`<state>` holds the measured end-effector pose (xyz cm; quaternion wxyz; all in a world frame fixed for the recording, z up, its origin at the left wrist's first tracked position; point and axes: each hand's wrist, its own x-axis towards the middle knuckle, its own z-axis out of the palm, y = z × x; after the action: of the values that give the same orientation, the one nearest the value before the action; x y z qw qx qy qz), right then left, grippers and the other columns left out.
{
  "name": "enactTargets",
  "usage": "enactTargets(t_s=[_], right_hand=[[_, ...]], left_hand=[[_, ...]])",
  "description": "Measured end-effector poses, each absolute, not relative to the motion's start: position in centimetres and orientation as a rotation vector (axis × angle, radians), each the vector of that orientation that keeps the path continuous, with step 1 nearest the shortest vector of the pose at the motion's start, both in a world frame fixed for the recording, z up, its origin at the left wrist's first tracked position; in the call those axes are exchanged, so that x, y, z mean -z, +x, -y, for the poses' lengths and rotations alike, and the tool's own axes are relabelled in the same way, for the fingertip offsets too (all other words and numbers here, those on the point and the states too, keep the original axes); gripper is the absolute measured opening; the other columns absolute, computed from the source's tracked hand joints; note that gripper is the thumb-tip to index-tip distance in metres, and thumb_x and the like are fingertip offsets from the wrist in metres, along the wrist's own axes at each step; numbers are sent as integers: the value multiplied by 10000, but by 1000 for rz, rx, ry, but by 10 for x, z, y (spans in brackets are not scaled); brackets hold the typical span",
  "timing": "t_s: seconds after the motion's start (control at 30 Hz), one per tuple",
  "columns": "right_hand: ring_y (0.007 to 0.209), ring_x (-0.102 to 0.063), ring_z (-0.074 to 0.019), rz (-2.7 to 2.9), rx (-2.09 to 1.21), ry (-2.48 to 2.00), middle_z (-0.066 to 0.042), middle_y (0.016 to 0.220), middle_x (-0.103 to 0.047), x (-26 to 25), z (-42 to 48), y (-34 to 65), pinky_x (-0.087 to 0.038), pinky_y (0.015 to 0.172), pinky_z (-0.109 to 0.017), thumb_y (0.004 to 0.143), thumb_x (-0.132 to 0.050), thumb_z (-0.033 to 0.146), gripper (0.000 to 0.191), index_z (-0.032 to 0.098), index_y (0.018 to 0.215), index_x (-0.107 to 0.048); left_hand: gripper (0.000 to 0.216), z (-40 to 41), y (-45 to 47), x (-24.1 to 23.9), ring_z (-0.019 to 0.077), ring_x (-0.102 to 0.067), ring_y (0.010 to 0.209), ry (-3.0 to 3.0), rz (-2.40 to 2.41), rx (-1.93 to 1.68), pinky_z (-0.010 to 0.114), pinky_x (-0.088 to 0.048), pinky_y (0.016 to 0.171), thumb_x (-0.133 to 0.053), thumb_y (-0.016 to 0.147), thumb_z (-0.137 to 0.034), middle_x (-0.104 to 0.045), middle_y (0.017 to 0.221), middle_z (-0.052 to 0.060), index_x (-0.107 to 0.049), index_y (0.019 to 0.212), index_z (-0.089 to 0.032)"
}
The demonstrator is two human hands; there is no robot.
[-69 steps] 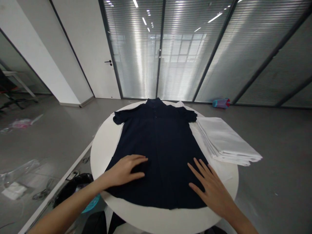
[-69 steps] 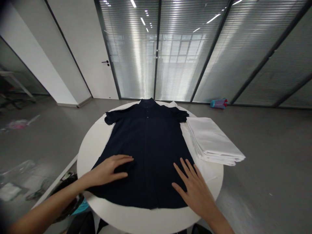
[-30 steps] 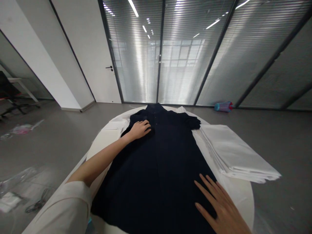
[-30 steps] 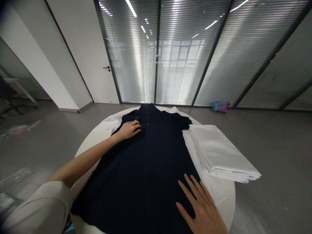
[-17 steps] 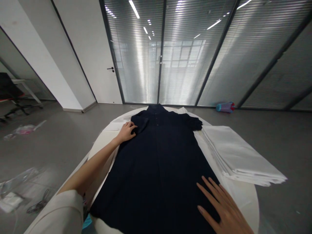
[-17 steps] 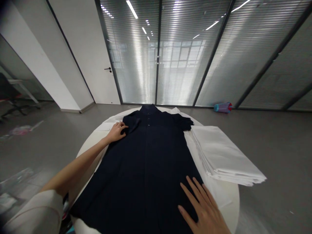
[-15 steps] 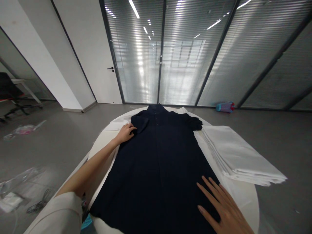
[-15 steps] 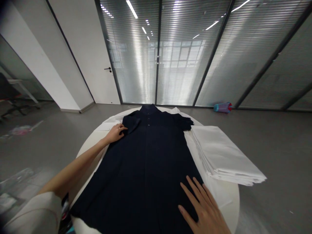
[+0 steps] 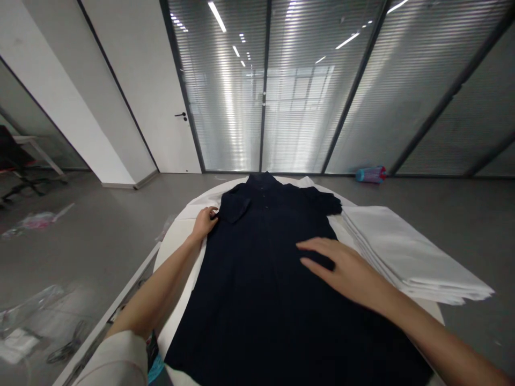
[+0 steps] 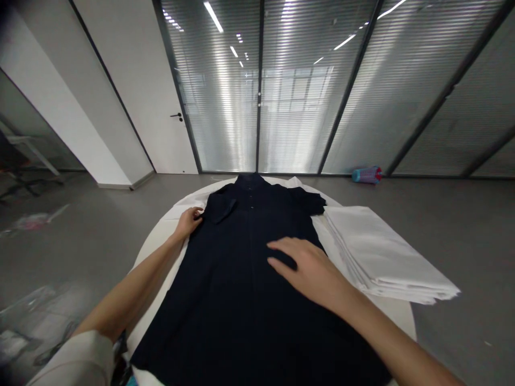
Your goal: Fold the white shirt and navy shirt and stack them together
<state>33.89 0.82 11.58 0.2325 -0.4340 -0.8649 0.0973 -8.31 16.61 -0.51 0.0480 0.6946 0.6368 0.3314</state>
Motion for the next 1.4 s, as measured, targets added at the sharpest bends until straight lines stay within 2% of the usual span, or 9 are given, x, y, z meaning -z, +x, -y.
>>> enactTargets(t_s=[0.1, 0.2, 0.3, 0.4, 0.53, 0.63, 0.8, 1.1, 1.4], right_hand=[[973, -700, -226, 2329, -470, -1001, -52, 1078, -748, -145, -86, 268, -548, 903, -371, 951, -567, 360, 279, 214, 1120, -735], [969, -689, -196, 2261, -530, -1049, -58, 1054, -750, -143, -166, 206, -516, 913, -324, 949, -559, 243, 232, 169, 1079, -736], [1070, -647, -177, 2200, -615, -1325, -80, 1156, -721, -125, -230, 156, -461, 976, -297, 963, -532, 196, 280, 131, 1192, -679], [1157, -602, -223, 2158, -644, -1476, -120, 1296, -659, -104, -270, 118, -427, 1023, -391, 980, -521, 236, 302, 125, 1240, -628], [1245, -543, -271, 2125, -663, -1554, -152, 1392, -590, -76, -293, 83, -370, 1054, -504, 985, -543, 340, 371, 150, 1303, -556], [1231, -549, -265, 2101, -685, -1575, -154, 1357, -610, -58, -302, 68, -356, 1055, -518, 977, -549, 303, 334, 154, 1276, -560], [1154, -592, -239, 2003, -733, -1601, -102, 1230, -672, -40, -318, 59, -408, 1019, -448, 903, -570, 163, 203, 176, 1090, -647], [1023, -661, -200, 1720, -716, -1675, -45, 1041, -708, -20, -347, 81, -502, 921, -324, 836, -556, 82, 252, 236, 993, -679], [819, -689, -146, 1772, -702, -1508, -4, 912, -724, -29, -364, 74, -543, 805, -263, 851, -551, 120, 290, 231, 1078, -692]], left_hand=[[314, -171, -89, 9, 212, -627, 797, 2101, -1921, -1020, 345, -526, 795, -582, 732, -109, -632, 839, 41, -694, 1015, -189], [311, -170, -90, 12, 189, -632, 790, 2092, -1898, -1059, 338, -538, 789, -565, 761, -108, -607, 981, 59, -686, 1032, -202], [311, -167, -88, 12, 156, -626, 762, 2064, -1854, -1142, 322, -547, 773, -555, 783, -113, -552, 1073, 64, -676, 1055, -204], [263, -166, -86, 12, 142, -608, 745, 2049, -1789, -1189, 311, -544, 761, -575, 789, -130, -530, 1033, 44, -669, 1022, -206], [158, -167, -86, 12, 158, -600, 762, 2061, -1726, -1200, 310, -535, 741, -592, 817, -164, -537, 984, 35, -647, 958, -209], [166, -165, -86, 9, 179, -610, 812, 2091, -1710, -1215, 318, -527, 778, -564, 828, -127, -561, 950, 35, -633, 953, -212], [270, -159, -86, 5, 186, -591, 805, 2127, -1735, -1233, 313, -507, 778, -518, 854, -97, -527, 926, 41, -671, 1044, -214], [326, -163, -89, 11, 181, -571, 729, 2062, -1976, -1015, 306, -474, 754, -546, 793, -66, -512, 810, 26, -778, 962, -220], [315, -165, -92, 10, 171, -568, 734, 1986, -1818, -1190, 293, -477, 703, -514, 764, -32, -524, 853, 30, -747, 899, -196]])
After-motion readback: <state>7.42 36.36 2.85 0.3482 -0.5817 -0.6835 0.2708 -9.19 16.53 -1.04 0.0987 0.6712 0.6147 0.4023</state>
